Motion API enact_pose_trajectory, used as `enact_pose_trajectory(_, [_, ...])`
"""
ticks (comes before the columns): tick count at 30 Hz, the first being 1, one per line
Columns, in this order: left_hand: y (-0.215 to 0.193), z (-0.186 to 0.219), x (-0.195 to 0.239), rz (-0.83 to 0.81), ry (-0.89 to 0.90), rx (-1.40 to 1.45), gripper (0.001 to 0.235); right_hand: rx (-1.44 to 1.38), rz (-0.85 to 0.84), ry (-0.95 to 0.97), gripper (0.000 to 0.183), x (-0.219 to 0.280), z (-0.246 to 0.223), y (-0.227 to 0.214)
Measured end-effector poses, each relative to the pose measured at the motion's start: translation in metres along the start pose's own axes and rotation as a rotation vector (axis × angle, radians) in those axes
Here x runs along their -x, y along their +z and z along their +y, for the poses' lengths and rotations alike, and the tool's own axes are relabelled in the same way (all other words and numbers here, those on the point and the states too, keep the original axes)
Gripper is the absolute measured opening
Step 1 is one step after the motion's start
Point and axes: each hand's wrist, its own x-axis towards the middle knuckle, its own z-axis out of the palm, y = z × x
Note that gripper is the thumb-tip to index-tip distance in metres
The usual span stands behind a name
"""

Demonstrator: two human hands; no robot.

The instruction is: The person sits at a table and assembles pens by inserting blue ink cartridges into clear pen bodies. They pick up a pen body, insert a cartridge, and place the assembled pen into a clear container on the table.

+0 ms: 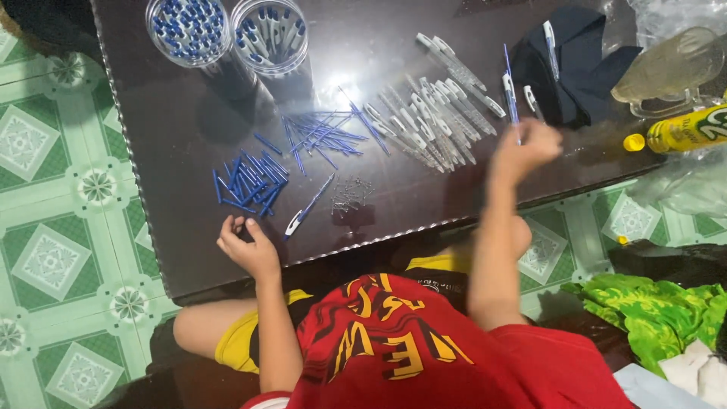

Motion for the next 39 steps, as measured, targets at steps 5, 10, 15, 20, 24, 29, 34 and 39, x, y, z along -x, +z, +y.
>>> enact_pose_trajectory(5, [-0.005, 0.007, 0.005, 0.026, 0.001, -0.025, 0.029, 0.452, -0.377, -0.064, 0.016, -0.048, 0.054, -0.019])
enact_pose_trajectory(10, [-0.003, 0.007, 0.003, 0.051, -0.009, -0.029, 0.026, 0.517, -0.382, -0.209, 0.013, -0.026, 0.052, -0.015])
enact_pose_trajectory(15, [-0.005, 0.012, 0.003, 0.042, -0.027, -0.013, 0.023, 0.526, -0.445, -0.161, 0.011, -0.019, 0.053, -0.023])
enact_pose_trajectory(20, [-0.005, 0.012, 0.003, 0.054, -0.015, -0.002, 0.021, 0.453, -0.454, -0.014, 0.007, -0.025, 0.036, -0.026])
enact_pose_trajectory(24, [-0.008, 0.012, 0.004, 0.067, -0.015, 0.010, 0.019, 0.479, -0.454, 0.035, 0.011, -0.022, 0.053, -0.017])
enact_pose_trajectory(29, [-0.011, 0.018, 0.003, 0.096, -0.018, 0.045, 0.017, 0.047, -0.450, 0.511, 0.013, -0.039, 0.081, -0.006])
enact_pose_trajectory(34, [-0.009, 0.017, 0.003, 0.113, -0.019, 0.057, 0.017, -0.416, -0.093, 0.668, 0.015, -0.043, 0.092, -0.008])
enact_pose_trajectory(39, [-0.007, 0.008, 0.004, 0.102, -0.019, 0.057, 0.017, -0.174, -0.267, -0.090, 0.019, -0.044, 0.054, -0.029])
